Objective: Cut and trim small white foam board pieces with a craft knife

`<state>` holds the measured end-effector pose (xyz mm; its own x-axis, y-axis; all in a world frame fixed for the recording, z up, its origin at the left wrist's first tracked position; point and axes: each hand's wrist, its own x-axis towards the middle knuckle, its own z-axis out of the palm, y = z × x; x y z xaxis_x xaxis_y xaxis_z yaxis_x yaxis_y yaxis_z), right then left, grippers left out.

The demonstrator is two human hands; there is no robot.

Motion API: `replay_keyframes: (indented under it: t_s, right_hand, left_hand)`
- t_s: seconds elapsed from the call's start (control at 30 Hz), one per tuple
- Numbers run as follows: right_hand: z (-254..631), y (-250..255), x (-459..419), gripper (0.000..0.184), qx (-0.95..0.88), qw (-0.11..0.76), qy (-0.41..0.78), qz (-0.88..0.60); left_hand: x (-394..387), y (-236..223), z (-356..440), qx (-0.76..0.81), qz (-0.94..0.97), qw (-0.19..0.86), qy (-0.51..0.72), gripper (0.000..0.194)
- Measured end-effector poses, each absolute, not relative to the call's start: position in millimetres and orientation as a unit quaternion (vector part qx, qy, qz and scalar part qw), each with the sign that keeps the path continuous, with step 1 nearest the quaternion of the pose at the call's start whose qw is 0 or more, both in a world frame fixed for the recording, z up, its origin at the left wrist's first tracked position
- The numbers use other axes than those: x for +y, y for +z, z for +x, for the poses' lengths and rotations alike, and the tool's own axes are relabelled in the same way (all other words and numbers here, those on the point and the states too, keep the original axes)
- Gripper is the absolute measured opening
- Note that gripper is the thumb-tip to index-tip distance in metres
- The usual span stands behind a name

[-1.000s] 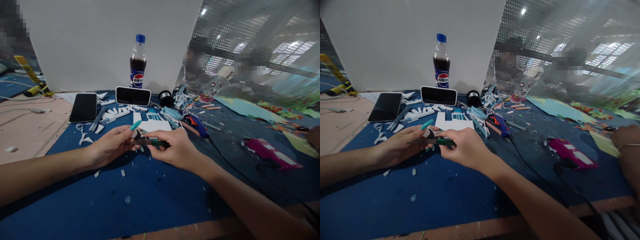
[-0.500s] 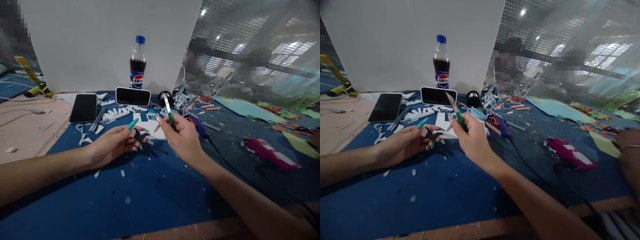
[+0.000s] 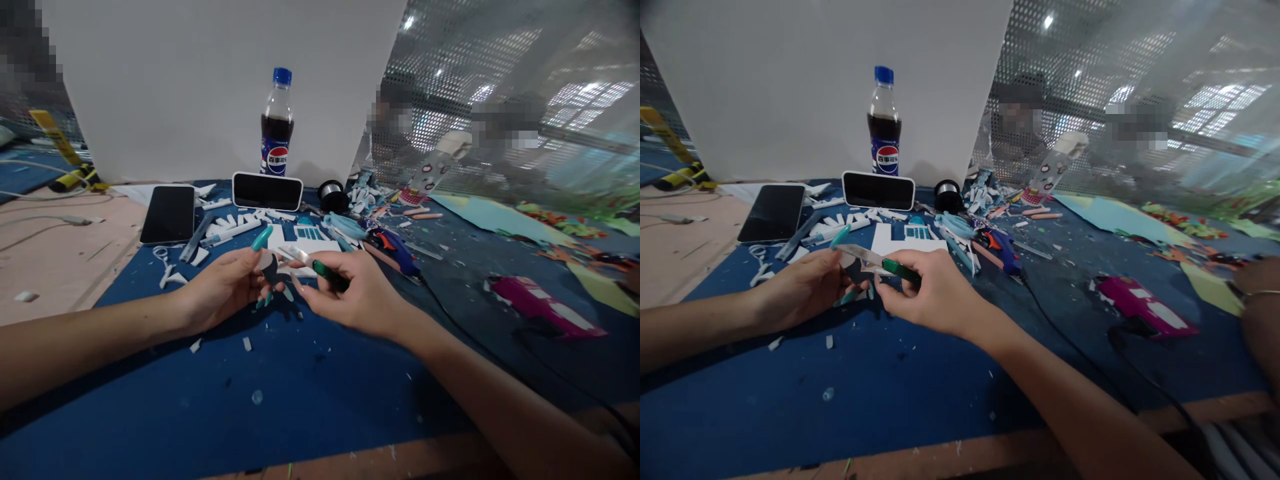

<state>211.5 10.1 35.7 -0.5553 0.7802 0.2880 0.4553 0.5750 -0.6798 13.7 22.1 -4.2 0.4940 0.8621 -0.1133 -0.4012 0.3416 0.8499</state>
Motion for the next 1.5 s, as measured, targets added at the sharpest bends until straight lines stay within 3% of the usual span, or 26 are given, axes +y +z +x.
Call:
replay_keyframes:
  t_s: [0.07, 0.27, 0.47, 0.8, 0.97, 1.2, 1.33, 1.5]
  right_hand:
    - [211, 35, 10, 0.007, -0.848, 0.282, 0.263, -0.363]
    - [210, 34, 10, 0.016, -0.871, 0.286, 0.228, -0.328]
    - [211, 33, 11, 0.023, -0.896, 0.276, 0.173, -0.301]
    - [214, 28, 10, 0.03, -0.925, 0.218, 0.081, -0.299]
    - [215, 22, 9, 0.025, -0.917, 0.27, 0.044, -0.291]
    - [213, 28, 19, 0.014, -0.766, 0.428, 0.154, -0.455]
    - [213, 29, 23, 0.033, -0.746, 0.422, 0.178, -0.483]
    - [211, 28, 16, 0.042, -0.782, 0.368, 0.222, -0.452]
  left_hand:
    - [22, -4, 13, 0.28, 0.415, 0.764, 0.408, 0.022]
    - [21, -2, 14, 0.277, 0.443, 0.753, 0.399, 0.028]
    - [20, 0, 15, 0.309, 0.459, 0.73, 0.401, 0.021]
    - [19, -2, 15, 0.311, 0.472, 0.728, 0.389, 0.034]
    - [17, -2, 16, 0.31, 0.474, 0.728, 0.387, 0.036]
    - [18, 0, 16, 0.315, 0.464, 0.724, 0.402, 0.04]
    - [21, -3, 14, 0.292, 0.5, 0.708, 0.405, 0.05]
    - [21, -4, 14, 0.28, 0.518, 0.699, 0.406, 0.042]
